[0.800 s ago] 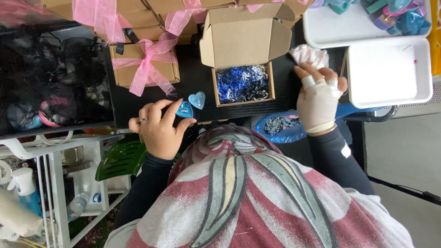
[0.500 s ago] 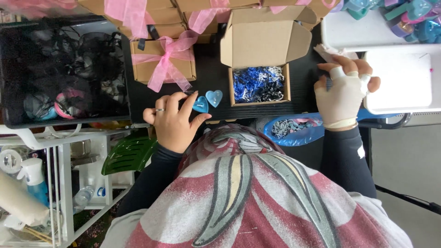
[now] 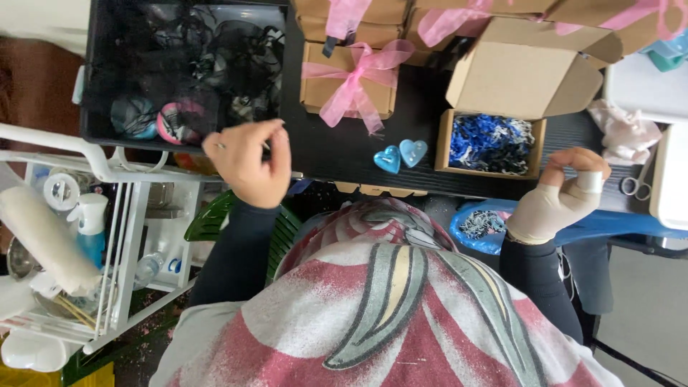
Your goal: The recorder is packaging heart-shaped wax melts into a small box and decorating it with a ribbon.
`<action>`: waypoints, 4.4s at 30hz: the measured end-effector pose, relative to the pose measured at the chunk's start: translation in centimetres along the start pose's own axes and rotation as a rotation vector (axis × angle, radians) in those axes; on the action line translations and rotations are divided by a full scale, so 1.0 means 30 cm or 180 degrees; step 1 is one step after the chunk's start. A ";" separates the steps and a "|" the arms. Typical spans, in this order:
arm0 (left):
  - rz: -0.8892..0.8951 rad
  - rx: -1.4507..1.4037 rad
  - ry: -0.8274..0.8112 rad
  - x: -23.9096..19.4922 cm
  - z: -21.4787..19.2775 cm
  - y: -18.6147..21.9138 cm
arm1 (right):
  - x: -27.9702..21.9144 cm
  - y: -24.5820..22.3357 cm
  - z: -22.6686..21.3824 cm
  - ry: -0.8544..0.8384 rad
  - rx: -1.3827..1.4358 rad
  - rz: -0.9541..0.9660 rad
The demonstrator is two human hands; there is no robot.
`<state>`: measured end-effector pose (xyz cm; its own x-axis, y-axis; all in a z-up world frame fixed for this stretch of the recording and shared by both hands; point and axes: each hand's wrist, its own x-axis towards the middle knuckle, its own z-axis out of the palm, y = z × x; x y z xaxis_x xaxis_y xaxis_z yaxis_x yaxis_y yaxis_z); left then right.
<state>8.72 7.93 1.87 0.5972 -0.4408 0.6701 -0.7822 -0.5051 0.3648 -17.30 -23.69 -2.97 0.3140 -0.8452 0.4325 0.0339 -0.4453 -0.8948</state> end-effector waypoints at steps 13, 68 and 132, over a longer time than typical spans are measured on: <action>-0.0495 0.1548 -0.0506 0.037 0.165 -0.421 | -0.006 0.114 -0.013 0.0036 -0.1245 -0.0978; 0.0111 -0.1636 -0.0663 0.140 -0.126 0.172 | -0.004 -0.334 0.102 -0.0757 -0.0906 -0.2497; -0.0738 -0.3067 -0.1352 0.019 -0.029 0.188 | -0.075 -0.372 0.207 -0.2449 -0.0244 -0.2028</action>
<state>4.50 5.48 4.86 0.6165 -0.7247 0.3078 -0.3420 0.1056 0.9338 -12.51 -14.98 5.36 0.7879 -0.0333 0.6149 0.3569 -0.7891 -0.4999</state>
